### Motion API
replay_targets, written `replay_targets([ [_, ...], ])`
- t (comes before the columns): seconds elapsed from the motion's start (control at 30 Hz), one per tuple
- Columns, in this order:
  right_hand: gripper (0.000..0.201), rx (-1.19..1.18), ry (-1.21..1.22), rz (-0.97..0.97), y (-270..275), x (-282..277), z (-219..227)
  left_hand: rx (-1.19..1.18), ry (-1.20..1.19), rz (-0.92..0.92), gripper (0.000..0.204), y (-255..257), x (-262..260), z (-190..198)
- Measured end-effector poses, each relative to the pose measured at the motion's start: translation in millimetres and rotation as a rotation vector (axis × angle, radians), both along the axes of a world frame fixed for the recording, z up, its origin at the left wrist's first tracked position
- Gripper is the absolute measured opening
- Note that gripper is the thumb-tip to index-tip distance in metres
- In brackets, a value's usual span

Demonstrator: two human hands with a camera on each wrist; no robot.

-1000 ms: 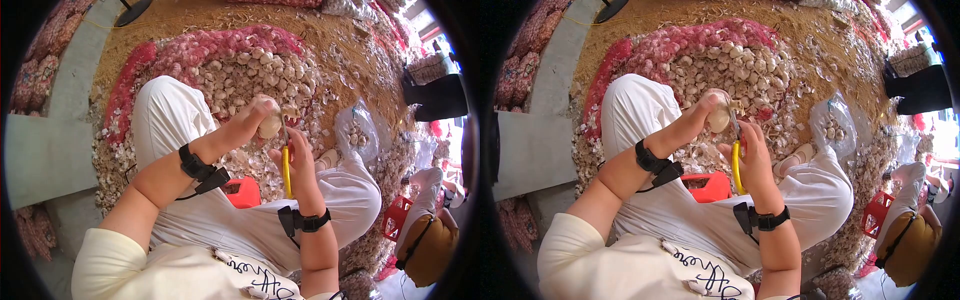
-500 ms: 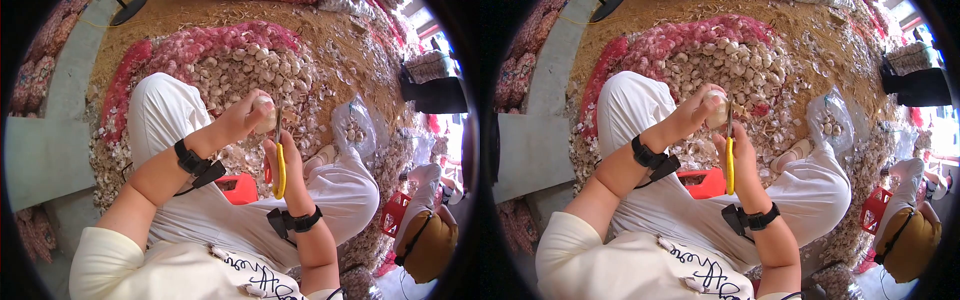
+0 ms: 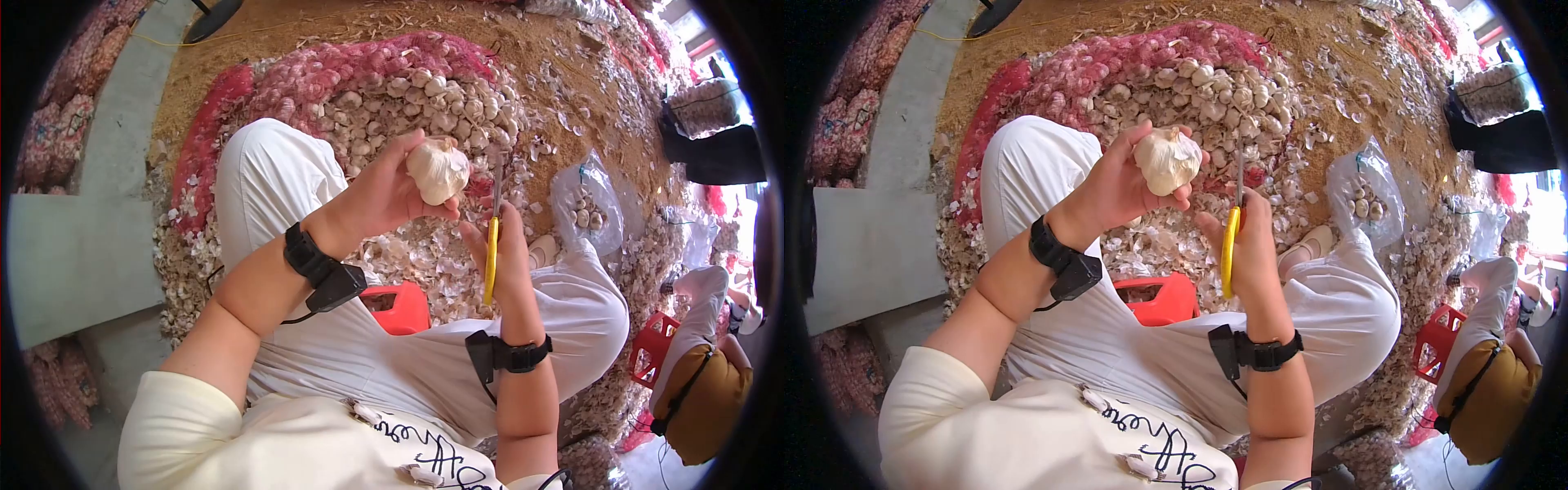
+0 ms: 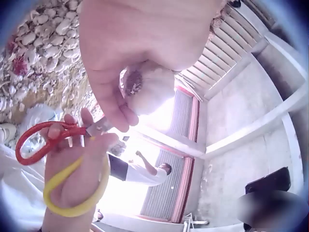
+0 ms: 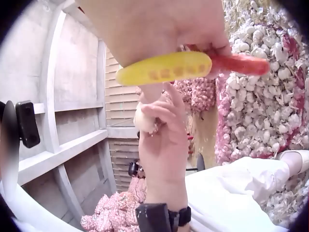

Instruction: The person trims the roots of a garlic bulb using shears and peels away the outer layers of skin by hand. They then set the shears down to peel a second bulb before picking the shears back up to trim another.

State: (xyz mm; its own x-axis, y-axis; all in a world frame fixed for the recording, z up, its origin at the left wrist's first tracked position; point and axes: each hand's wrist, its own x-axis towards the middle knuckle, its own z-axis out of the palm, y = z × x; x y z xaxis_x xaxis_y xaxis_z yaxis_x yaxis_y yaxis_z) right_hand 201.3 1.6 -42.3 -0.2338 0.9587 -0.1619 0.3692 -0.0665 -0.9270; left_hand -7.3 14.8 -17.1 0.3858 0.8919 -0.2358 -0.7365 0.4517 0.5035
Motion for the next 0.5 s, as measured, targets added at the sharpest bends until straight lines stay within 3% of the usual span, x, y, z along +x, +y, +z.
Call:
replay_targets([
  [0.07,0.053,0.237,-0.257,0.08,2,4,1,0.033,0.0,-0.005,0.059,-1,-1,-1],
  [0.4,0.049,0.259,-0.34,0.08,5,3,3,0.126,0.192,0.006,0.06,-3,0,0],
  [0.47,0.047,-0.15,0.086,-0.05,7,3,4,0.2,0.27,0.01,0.06,-6,4,5],
  [0.5,0.047,-0.152,0.085,-0.052,7,2,6,0.275,0.347,0.015,0.06,-7,5,7],
])
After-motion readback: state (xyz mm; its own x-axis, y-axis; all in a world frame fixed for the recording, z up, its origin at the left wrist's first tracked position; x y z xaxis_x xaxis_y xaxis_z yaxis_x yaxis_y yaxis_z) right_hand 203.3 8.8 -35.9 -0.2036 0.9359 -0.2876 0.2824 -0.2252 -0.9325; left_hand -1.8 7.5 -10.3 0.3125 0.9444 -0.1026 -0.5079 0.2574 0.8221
